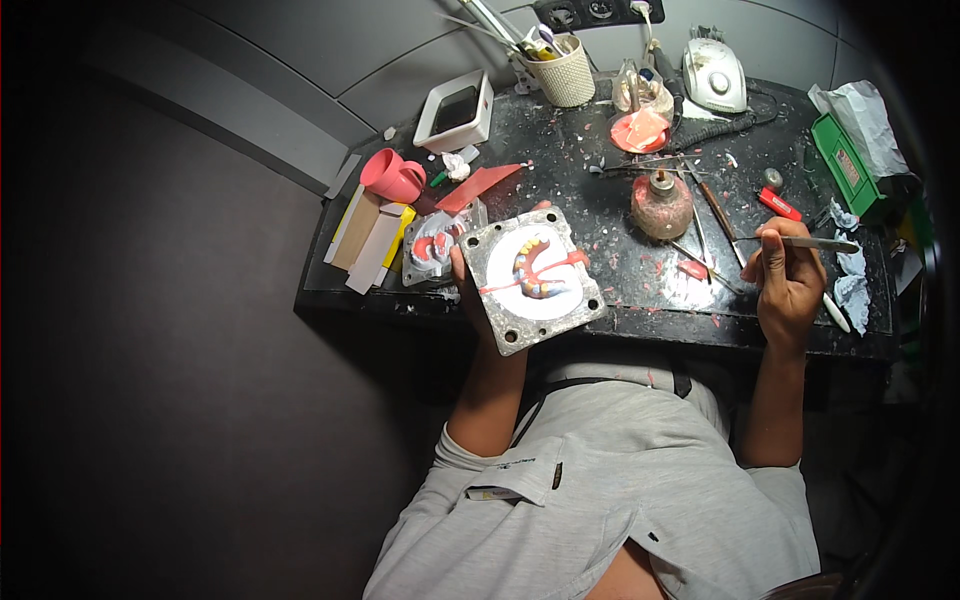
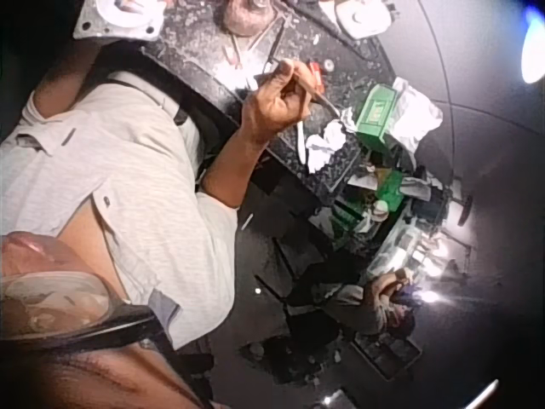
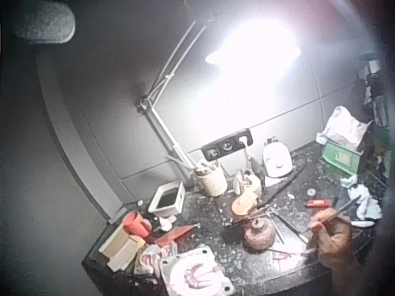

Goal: The person shapes and carves wax around artificial teeth in a dental mold using a metal tool and their fingers.

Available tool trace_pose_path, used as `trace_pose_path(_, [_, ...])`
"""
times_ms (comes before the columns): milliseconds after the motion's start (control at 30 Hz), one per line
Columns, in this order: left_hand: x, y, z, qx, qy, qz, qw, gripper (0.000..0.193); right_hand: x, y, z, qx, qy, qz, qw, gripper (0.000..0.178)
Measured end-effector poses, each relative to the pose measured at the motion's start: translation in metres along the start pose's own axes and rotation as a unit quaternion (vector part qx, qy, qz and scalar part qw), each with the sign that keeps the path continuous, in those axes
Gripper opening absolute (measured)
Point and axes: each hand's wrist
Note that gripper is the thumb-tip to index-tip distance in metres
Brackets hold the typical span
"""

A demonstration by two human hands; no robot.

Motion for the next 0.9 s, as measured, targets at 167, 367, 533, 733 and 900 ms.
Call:
trace_pose_path(167, [-0.002,-0.003,0.001,0.077,0.115,0.044,0.989,0.117,0.000,0.000,-0.002,0.001,0.000,0.004,1.000,0.020])
trace_pose_path(367, [0.008,0.007,-0.008,0.032,0.042,-0.081,0.995,0.133,0.001,-0.002,-0.001,-0.005,-0.017,-0.005,1.000,0.018])
trace_pose_path(533, [0.014,-0.002,-0.005,-0.021,0.070,-0.143,0.987,0.145,0.000,0.001,0.000,-0.012,-0.007,0.007,1.000,0.018])
trace_pose_path(733, [0.012,-0.002,0.008,0.044,-0.010,-0.185,0.982,0.139,-0.004,-0.017,0.018,0.008,-0.032,-0.041,0.999,0.019])
trace_pose_path(900, [0.012,-0.009,0.020,-0.032,0.044,-0.158,0.986,0.130,-0.027,-0.036,0.054,0.079,-0.190,-0.155,0.966,0.018])
Point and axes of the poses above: each hand's wrist, its own x-axis towards the middle knuckle, its own z-axis out of the palm, y = z × x, and after that the axes turned 2 degrees about -y, right-handed
